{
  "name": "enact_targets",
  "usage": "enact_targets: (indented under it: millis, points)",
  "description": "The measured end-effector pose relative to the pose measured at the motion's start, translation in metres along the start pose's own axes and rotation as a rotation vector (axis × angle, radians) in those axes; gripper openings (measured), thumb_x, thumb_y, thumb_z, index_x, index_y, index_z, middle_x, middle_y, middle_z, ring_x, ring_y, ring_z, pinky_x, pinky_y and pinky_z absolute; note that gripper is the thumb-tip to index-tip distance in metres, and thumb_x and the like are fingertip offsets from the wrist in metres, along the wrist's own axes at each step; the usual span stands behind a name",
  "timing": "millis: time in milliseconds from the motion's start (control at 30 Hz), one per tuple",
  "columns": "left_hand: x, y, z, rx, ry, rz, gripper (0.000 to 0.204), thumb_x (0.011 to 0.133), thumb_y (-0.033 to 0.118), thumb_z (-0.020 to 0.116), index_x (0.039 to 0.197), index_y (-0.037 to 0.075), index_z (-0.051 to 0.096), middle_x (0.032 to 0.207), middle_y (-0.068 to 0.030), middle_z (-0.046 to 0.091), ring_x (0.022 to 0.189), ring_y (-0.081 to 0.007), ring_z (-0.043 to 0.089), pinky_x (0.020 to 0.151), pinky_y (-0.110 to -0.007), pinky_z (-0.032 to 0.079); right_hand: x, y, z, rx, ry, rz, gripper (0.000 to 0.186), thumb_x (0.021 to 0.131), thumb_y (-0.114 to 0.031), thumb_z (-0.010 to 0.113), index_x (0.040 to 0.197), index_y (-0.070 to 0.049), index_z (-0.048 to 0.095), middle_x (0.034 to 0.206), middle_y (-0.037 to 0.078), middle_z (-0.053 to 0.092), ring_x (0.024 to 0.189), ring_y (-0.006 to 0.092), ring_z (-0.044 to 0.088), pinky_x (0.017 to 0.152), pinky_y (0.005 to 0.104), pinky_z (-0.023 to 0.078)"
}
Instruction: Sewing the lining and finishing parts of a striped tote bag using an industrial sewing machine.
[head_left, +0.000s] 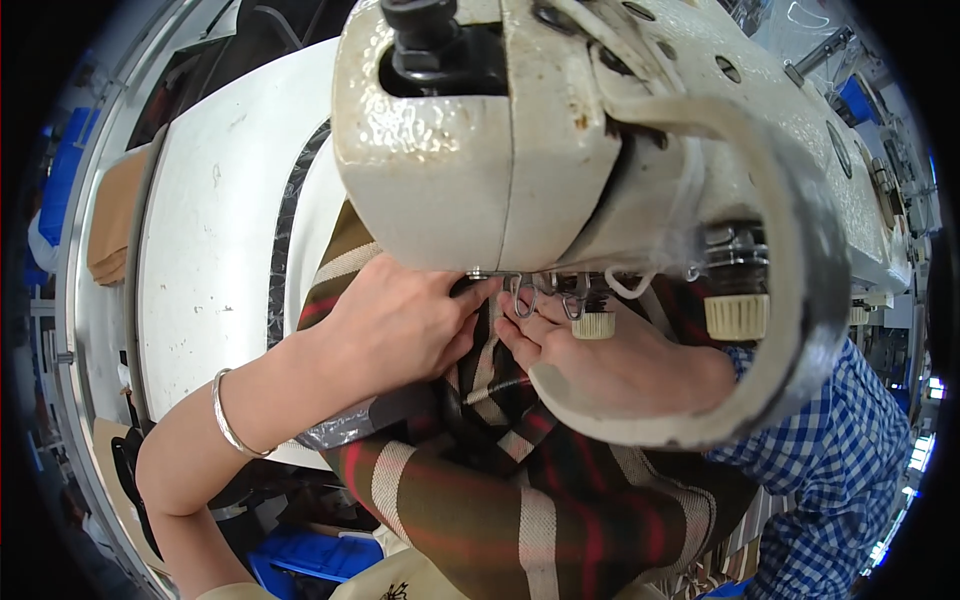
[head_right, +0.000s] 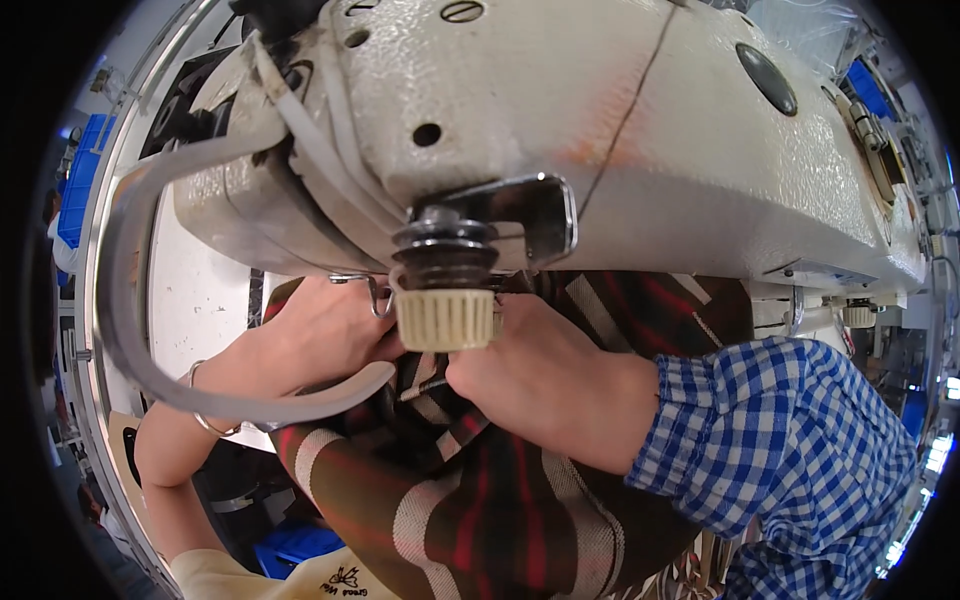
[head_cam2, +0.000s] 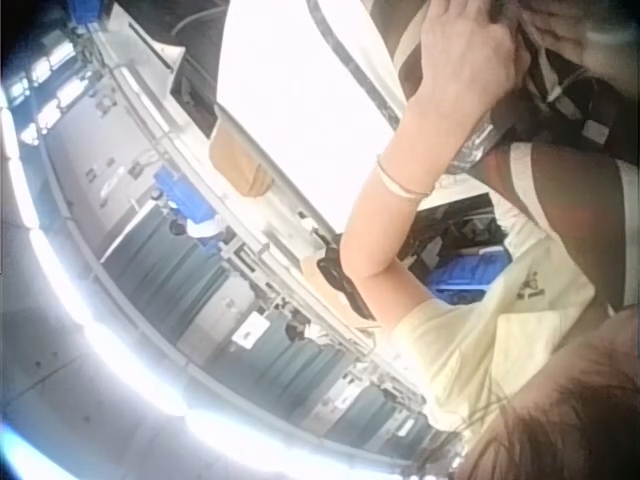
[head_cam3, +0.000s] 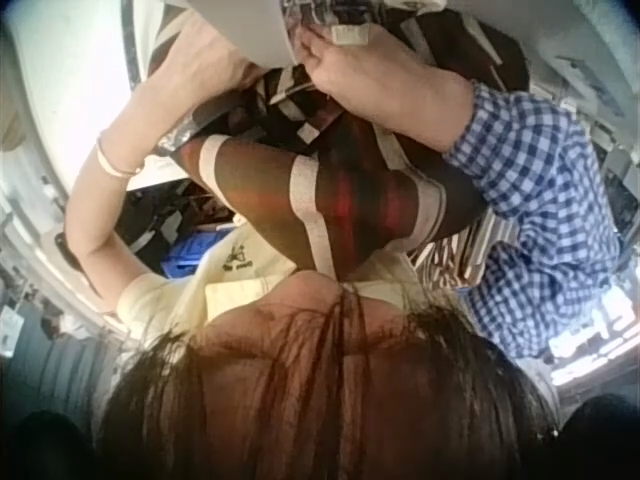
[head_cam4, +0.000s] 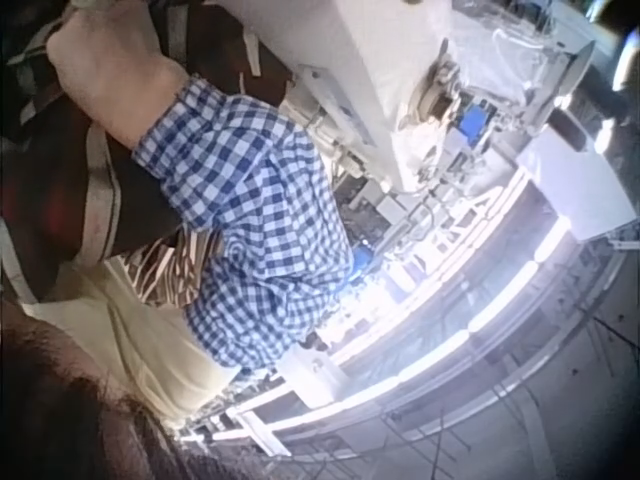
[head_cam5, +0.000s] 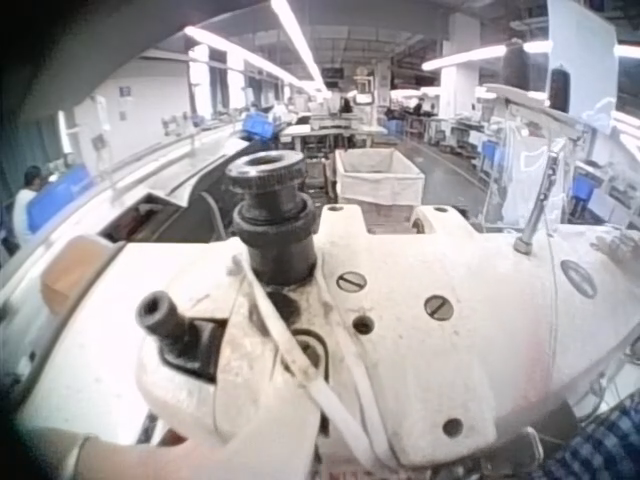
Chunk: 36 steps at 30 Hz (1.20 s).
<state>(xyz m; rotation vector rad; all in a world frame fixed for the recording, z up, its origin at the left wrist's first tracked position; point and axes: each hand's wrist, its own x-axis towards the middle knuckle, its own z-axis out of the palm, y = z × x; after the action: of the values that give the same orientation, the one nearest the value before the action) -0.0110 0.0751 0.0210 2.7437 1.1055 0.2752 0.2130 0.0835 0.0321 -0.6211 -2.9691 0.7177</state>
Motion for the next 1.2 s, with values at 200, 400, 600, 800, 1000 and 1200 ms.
enact_targets:
  millis: [200,400,600,800,1000,1200]
  points:
    - [0.004,-0.012,0.000,-0.021,-0.001,-0.027,0.022,0.072,0.015,0.070,0.091,0.004,0.072,0.086,-0.0106,0.063,0.084,-0.0302,0.062,0.072,-0.043,0.050,0.008,0.012,-0.004,-0.021,-0.038,-0.056,0.040,0.090,-0.020,0.053,0.120,0.007,0.054,0.121,0.020,0.059,0.116,0.0336,0.056,0.103,0.0407,0.044]
    - [0.006,-0.008,-0.013,-0.092,0.043,0.035,0.020,0.073,0.017,0.070,0.089,0.005,0.072,0.083,-0.0116,0.064,0.083,-0.0314,0.063,0.074,-0.042,0.051,-0.001,0.013,-0.009,-0.097,-0.060,-0.078,0.045,0.087,-0.023,0.062,0.117,0.009,0.054,0.116,0.023,0.061,0.110,0.0367,0.059,0.098,0.0427,0.047]
    - [0.001,0.022,-0.066,-0.057,-0.324,0.224,0.043,0.077,0.044,0.069,0.078,0.000,0.071,0.080,-0.0145,0.067,0.089,-0.0297,0.064,0.095,-0.037,0.047,-0.023,-0.028,-0.036,-0.169,-0.067,-0.223,0.059,0.085,-0.037,0.066,0.117,0.012,0.056,0.140,0.029,0.046,0.134,0.0371,0.042,0.111,0.0416,0.035]
    - [-0.054,0.092,-0.060,0.184,-0.348,0.156,0.047,0.074,0.039,0.072,0.094,-0.003,0.067,0.109,-0.0146,0.066,0.109,-0.0295,0.059,0.108,-0.040,0.039,-0.062,-0.069,0.001,-0.279,-0.013,-0.141,0.041,0.085,-0.036,0.065,0.092,0.004,0.069,0.115,0.023,0.062,0.119,0.0352,0.054,0.106,0.0423,0.039]
    - [-0.113,0.115,-0.034,0.123,-0.012,0.015,0.042,0.080,0.036,0.070,0.104,0.001,0.067,0.112,-0.0164,0.064,0.106,-0.0294,0.059,0.097,-0.037,0.046,-0.099,-0.131,0.038,-0.199,-0.370,0.033,0.020,0.084,-0.018,0.064,0.088,0.001,0.060,0.081,0.014,0.066,0.068,0.0290,0.067,0.063,0.0394,0.053]
    - [-0.086,0.119,-0.050,0.205,-0.151,-0.118,0.026,0.084,0.028,0.066,0.085,0.003,0.063,0.081,-0.0096,0.066,0.074,-0.0243,0.064,0.068,-0.033,0.050,-0.077,-0.106,0.031,0.003,0.083,0.145,0.030,0.077,-0.009,0.064,0.103,0.004,0.057,0.093,0.018,0.060,0.078,0.0332,0.064,0.062,0.0417,0.051]
